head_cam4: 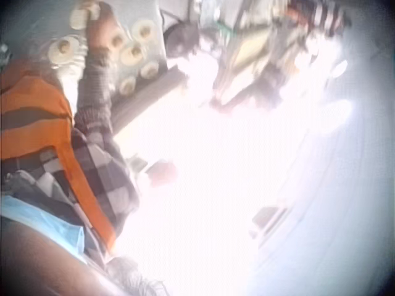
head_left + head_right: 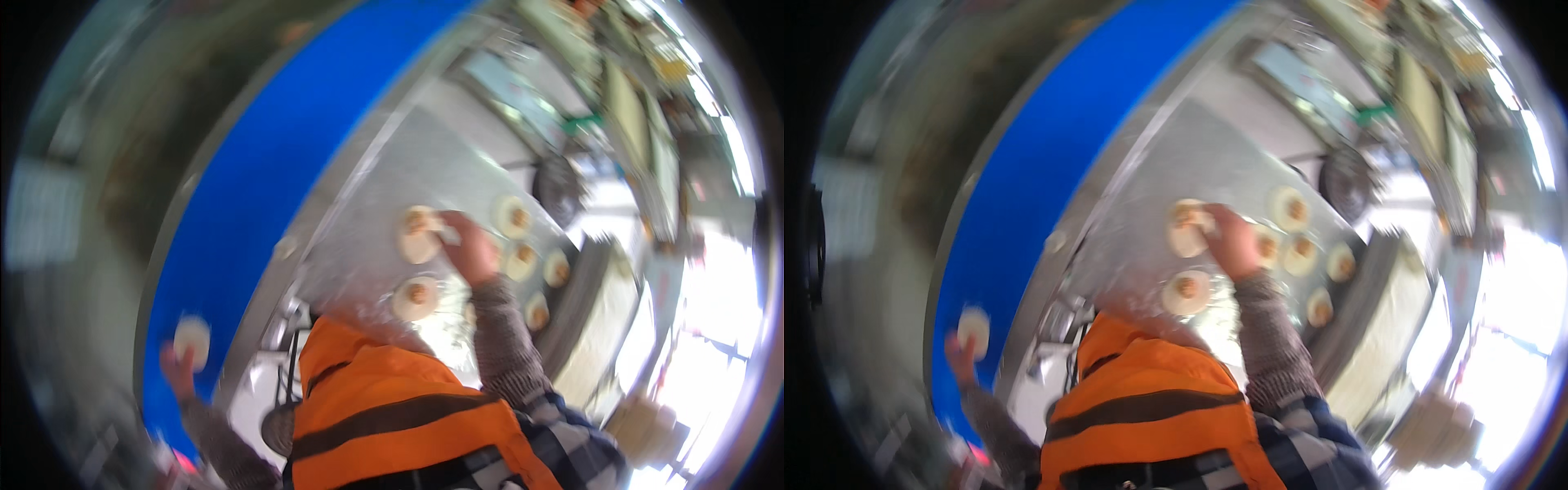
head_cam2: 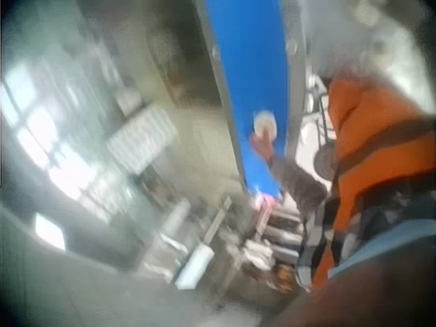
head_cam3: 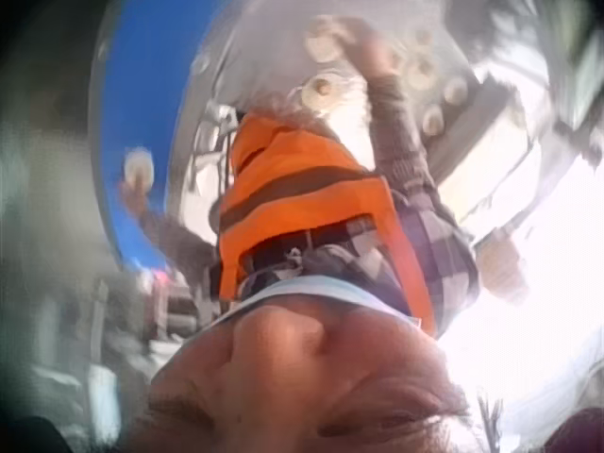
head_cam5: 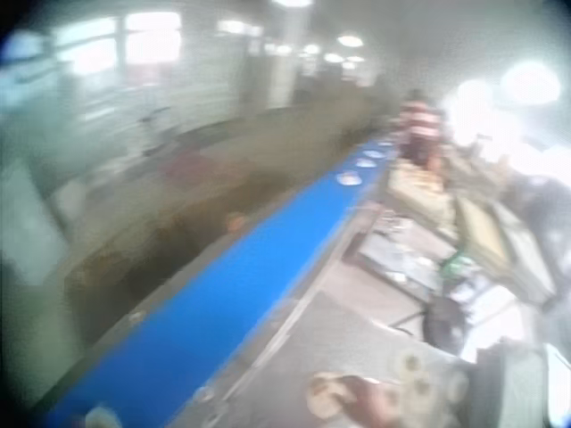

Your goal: The person walks to a workstation and begins assembling dumplings by hand. They pick up dough discs from a conveyor, place filling on each, fold and seal the edges, then set the finished dumplings on a tray. The process repeats continuously.

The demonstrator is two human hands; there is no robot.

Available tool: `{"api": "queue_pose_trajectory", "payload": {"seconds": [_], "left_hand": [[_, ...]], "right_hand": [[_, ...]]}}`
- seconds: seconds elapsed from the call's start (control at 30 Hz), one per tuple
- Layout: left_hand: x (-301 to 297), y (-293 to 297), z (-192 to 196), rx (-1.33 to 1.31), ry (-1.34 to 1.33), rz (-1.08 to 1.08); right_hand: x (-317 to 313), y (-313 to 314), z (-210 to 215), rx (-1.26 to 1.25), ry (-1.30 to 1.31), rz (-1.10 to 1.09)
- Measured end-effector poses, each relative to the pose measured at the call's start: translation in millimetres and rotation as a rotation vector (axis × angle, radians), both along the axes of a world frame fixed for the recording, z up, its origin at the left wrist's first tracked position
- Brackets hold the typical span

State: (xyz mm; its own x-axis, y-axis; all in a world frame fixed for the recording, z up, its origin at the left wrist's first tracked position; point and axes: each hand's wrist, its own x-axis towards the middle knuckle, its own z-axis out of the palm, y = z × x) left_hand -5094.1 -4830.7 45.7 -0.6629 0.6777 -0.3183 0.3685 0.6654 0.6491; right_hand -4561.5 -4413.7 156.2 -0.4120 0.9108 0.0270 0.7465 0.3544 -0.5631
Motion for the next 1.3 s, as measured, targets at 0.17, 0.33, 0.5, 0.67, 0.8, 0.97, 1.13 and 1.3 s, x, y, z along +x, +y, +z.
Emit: {"api": "queue_pose_trajectory", "payload": {"seconds": [0.17,0.33,0.5,0.67,0.8,0.97,1.13,1.3], "left_hand": [[-30.7,-51.3,34.4,-0.19,-0.021,-0.036],[28.2,44.3,144.7,-0.107,-0.11,-0.434],[188.6,244.1,216.3,0.28,-0.565,-0.808],[388.3,360.0,234.1,0.072,-1.218,-1.062],[466.4,360.8,227.9,0.075,-1.127,-1.462],[462.5,366.5,192.3,-0.152,-0.826,-1.144],[373.6,369.5,166.0,-0.275,-0.654,-0.884],[272.7,414.2,144.7,0.069,-0.512,-0.499]], "right_hand": [[-82.5,-28.8,0.4,-0.111,-0.014,0.194],[-147.9,-88.2,22.8,-0.406,0.364,0.315],[-119.0,-107.2,74.1,-1.052,1.077,0.132],[83.6,-108.9,127.3,-0.338,0.803,-0.629],[268.6,-173.0,153.6,0.187,1.172,-0.938],[498.5,-305.8,169.3,0.661,1.119,-1.407],[581.8,-423.5,105.7,0.349,0.84,-1.909],[531.9,-332.3,50.4,0.458,0.683,-1.752]]}}
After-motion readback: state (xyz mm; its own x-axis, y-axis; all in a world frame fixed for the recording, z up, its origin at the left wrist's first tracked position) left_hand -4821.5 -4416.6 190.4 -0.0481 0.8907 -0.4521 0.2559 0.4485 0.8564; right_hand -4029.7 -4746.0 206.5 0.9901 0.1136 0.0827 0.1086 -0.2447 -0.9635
